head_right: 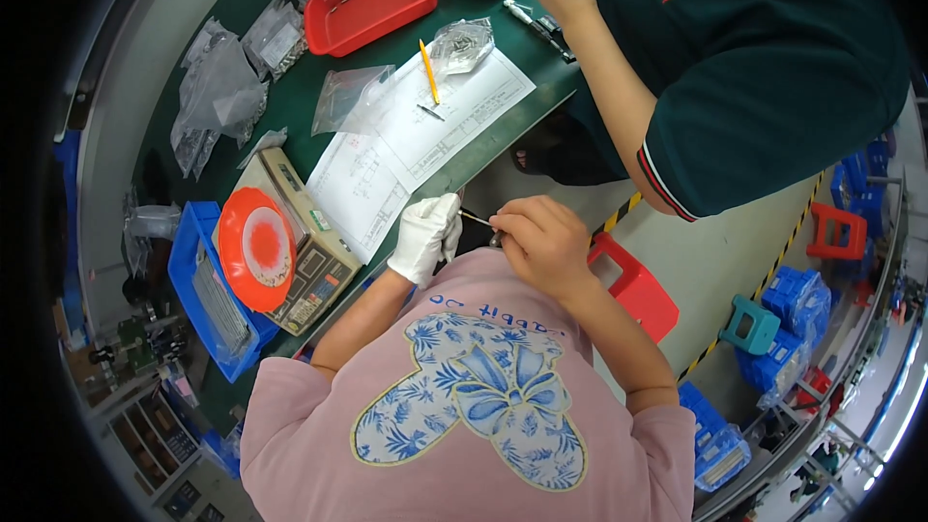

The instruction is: Inspecting and assembling small metal hardware components at a manufacturing workbench.

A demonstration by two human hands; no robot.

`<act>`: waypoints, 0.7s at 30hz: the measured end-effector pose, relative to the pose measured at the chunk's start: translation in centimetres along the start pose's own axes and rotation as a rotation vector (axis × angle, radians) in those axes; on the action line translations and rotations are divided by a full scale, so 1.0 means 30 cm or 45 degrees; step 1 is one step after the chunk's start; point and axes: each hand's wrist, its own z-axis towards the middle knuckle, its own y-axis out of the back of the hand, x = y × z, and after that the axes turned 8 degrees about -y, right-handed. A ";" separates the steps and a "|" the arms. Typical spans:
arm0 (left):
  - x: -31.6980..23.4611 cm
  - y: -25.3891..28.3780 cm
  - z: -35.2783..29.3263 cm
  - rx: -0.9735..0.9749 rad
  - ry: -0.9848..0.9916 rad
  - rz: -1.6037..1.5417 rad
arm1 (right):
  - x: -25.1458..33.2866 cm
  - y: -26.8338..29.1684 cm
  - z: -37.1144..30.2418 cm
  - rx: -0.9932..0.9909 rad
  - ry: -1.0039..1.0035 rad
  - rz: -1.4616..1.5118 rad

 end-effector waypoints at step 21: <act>-0.050 -0.023 -0.007 -0.142 0.214 0.071 | -0.002 0.000 -0.001 0.000 0.265 -0.112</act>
